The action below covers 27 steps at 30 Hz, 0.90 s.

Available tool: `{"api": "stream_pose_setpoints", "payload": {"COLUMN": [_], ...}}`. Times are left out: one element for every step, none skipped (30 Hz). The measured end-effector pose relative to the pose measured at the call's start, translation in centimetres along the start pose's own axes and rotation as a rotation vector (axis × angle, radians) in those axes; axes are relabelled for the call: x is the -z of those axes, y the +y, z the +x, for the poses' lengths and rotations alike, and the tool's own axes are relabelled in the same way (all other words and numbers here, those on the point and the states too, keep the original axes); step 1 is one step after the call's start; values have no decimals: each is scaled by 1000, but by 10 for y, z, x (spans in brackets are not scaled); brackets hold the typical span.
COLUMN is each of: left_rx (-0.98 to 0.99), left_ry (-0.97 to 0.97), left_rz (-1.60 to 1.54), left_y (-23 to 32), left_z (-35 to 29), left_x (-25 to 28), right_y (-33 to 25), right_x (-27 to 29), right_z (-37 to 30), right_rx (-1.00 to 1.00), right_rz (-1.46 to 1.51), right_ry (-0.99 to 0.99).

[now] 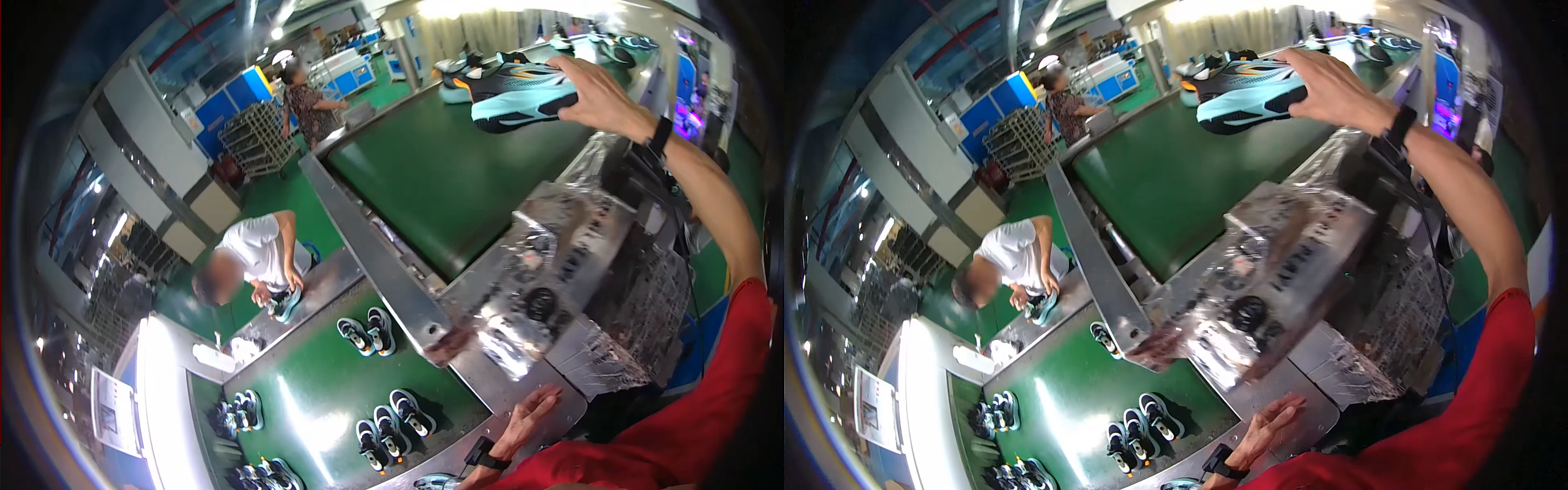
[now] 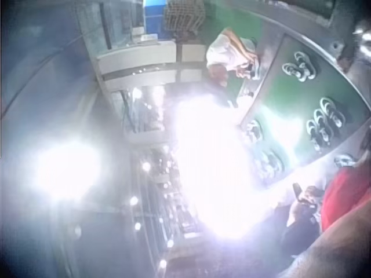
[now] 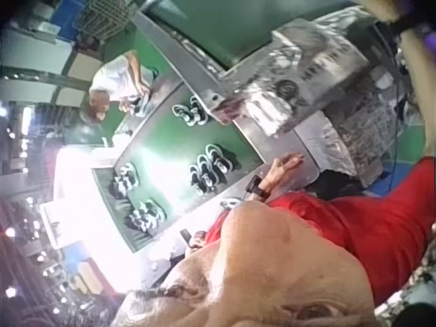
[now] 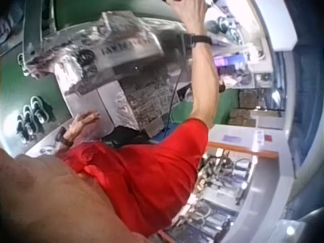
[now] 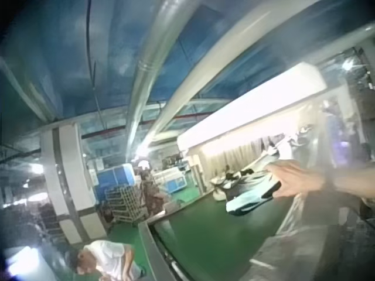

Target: The person is manufacturing shoes by using a lasting machine to shape the upper over a last and then placing them on a conveyor belt.

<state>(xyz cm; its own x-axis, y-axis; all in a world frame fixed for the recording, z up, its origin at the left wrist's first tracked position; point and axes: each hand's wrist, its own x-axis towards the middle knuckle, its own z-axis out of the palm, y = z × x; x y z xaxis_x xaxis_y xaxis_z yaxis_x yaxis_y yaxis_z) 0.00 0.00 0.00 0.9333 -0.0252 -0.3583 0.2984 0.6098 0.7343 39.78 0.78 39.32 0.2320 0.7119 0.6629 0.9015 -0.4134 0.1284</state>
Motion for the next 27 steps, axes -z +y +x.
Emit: {"api": "stream_pose_setpoints", "payload": {"left_rx": [-31,-56,-37,-52,-1,-30,-55,-91,-57,34,103,259,460,567,706,668,616,563,523,487,413,311,223,171,-32,-151,-267], "left_ry": [-119,-241,-264,-376,-633,-691,-748,-844,-875,-923,-929,-1009,-1074,-1087,-1093,-987,-1076,-1020,-964,-1012,-887,-934,-993,-961,-1014,-1056,-1099], "left_rz": [6,12,65,11,-50,-150,-250,-294,-319,-377,-437,-565,-617,-660,-710,-634,-613,-504,-386,-328,-146,-36,77,203,421,522,619], "left_y": [14,27,48,70,75,76,78,88,93,93,93,97,76,59,33,17,-3,-22,-41,-56,-77,-97,-119,-141,-153,-179,-207], "left_z": [4,7,11,16,27,25,24,27,31,38,43,36,43,39,41,23,17,17,20,21,22,17,9,1,-12,-15,-12], "left_x": [-18,-37,-38,-42,-81,-108,-136,-166,-191,-216,-235,-258,-289,-302,-313,-333,-352,-357,-363,-393,-422,-449,-475,-497,-517,-530,-538], "right_y": [0,-4,-17,-22,-24,-30,-33,-30,-32,-39,-43,-59,-63,-73,-81,-92,-104,-114,-124,-129,-137,-149,-159,-166,-176,-176,-176], "right_x": [24,51,65,70,136,146,158,176,196,216,224,250,274,289,300,314,327,338,346,363,379,382,384,392,395,394,389], "right_z": [-21,-45,-66,-86,-140,-163,-186,-215,-253,-290,-319,-340,-387,-409,-440,-471,-501,-522,-548,-576,-604,-636,-660,-679,-695,-715,-736], "right_rx": [66,-4,-60,-29,-41,-7,22,91,38,-13,-46,-119,-285,-367,-474,-586,-695,-775,-868,-958,-1049,-1173,-1159,-1236,-1326,-1393,-1466], "right_rz": [22,92,141,127,-37,9,54,54,17,11,46,-31,-49,-4,31,70,112,163,213,255,297,838,962,908,850,613,376], "right_ry": [114,115,151,220,254,237,222,242,183,167,156,155,155,171,181,187,196,196,207,215,227,578,821,871,936,1013,1075]}}
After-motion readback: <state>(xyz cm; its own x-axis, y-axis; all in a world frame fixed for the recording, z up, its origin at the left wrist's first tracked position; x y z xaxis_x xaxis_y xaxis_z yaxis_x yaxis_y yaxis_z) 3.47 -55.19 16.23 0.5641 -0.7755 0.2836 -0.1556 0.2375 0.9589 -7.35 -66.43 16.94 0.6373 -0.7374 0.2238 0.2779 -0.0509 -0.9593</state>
